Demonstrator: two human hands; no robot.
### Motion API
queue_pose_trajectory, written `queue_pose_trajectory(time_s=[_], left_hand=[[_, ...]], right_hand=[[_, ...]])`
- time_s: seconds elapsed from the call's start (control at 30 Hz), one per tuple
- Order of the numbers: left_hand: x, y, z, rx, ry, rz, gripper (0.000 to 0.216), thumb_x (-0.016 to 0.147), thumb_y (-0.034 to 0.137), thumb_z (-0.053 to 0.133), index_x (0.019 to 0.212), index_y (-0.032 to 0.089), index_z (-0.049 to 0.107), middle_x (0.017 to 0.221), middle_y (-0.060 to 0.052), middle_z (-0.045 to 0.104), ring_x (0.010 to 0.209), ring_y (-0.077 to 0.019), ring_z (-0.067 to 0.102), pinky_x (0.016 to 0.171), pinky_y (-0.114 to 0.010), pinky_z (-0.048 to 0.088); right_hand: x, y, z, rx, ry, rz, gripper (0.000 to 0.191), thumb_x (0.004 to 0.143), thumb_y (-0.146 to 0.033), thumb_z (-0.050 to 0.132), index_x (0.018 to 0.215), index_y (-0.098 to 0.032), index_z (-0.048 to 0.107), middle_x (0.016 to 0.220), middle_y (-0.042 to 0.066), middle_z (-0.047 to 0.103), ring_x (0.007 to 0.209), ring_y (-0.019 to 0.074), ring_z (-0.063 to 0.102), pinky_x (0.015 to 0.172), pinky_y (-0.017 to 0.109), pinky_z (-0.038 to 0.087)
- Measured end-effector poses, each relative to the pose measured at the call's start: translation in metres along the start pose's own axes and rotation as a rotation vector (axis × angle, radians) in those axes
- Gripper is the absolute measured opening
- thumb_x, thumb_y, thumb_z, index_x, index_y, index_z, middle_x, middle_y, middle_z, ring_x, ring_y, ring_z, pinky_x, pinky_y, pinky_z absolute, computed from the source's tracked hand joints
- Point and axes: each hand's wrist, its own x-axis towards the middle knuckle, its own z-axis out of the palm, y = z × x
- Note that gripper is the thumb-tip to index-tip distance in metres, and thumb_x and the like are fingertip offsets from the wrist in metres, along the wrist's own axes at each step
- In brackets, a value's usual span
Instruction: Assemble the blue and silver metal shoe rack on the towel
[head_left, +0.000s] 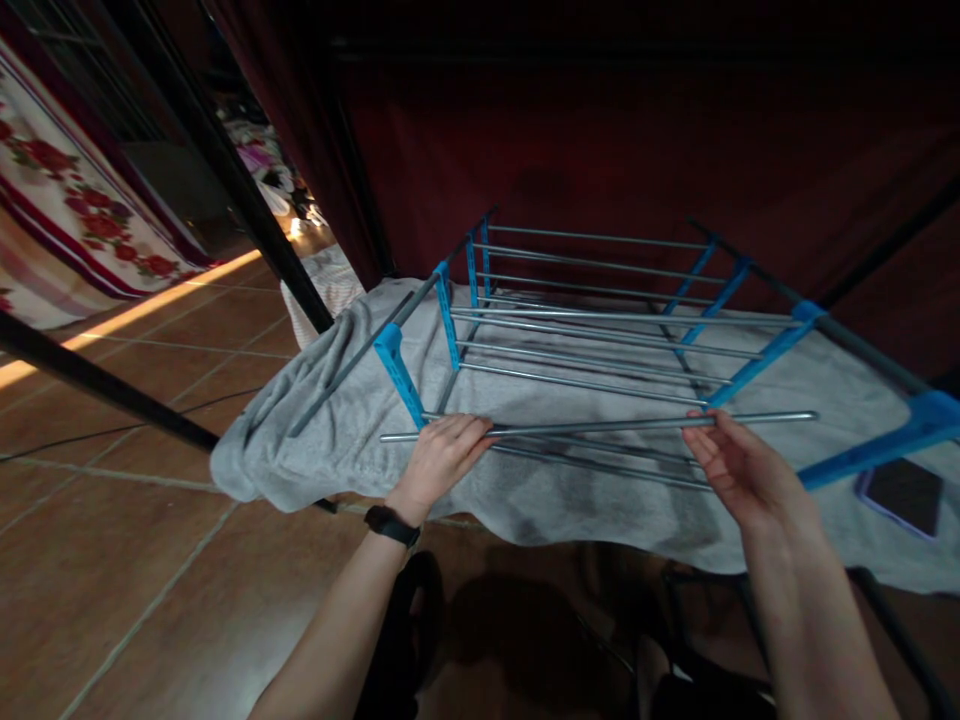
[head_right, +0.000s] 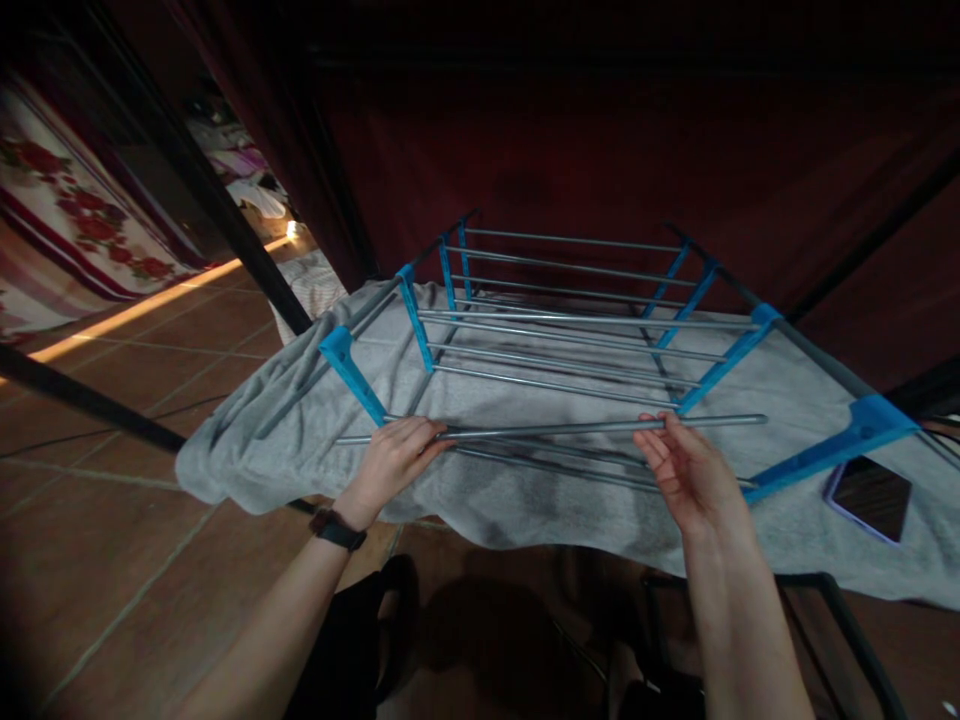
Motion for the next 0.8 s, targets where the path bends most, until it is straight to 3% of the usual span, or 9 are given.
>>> queue_pose_trajectory(time_s=[0.53, 0.8], left_hand=[[0.002, 0.000, -0.001, 0.020, -0.028, -0.034, 0.023, 0.097, 0.037, 0.049, 0.105, 0.019, 0.061, 0.087, -0.005, 0.068, 0.081, -0.0184, 0.065, 0.074, -0.031, 0.048], [0.004, 0.002, 0.000, -0.017, 0.013, -0.024, 0.021, 0.097, 0.035, 0.049, 0.105, 0.020, 0.060, 0.088, -0.005, 0.068, 0.081, -0.0180, 0.066, 0.073, -0.030, 0.049]], right_hand=[[-0.001, -0.007, -0.002, 0.014, -0.018, -0.039, 0.004, 0.079, -0.012, 0.063, 0.080, -0.015, 0.065, 0.093, 0.006, 0.069, 0.085, 0.0114, 0.068, 0.083, 0.026, 0.058], [-0.002, -0.009, -0.002, 0.023, 0.000, -0.034, 0.002, 0.081, -0.014, 0.065, 0.081, -0.016, 0.066, 0.076, 0.001, 0.066, 0.072, 0.0099, 0.067, 0.080, 0.025, 0.059]])
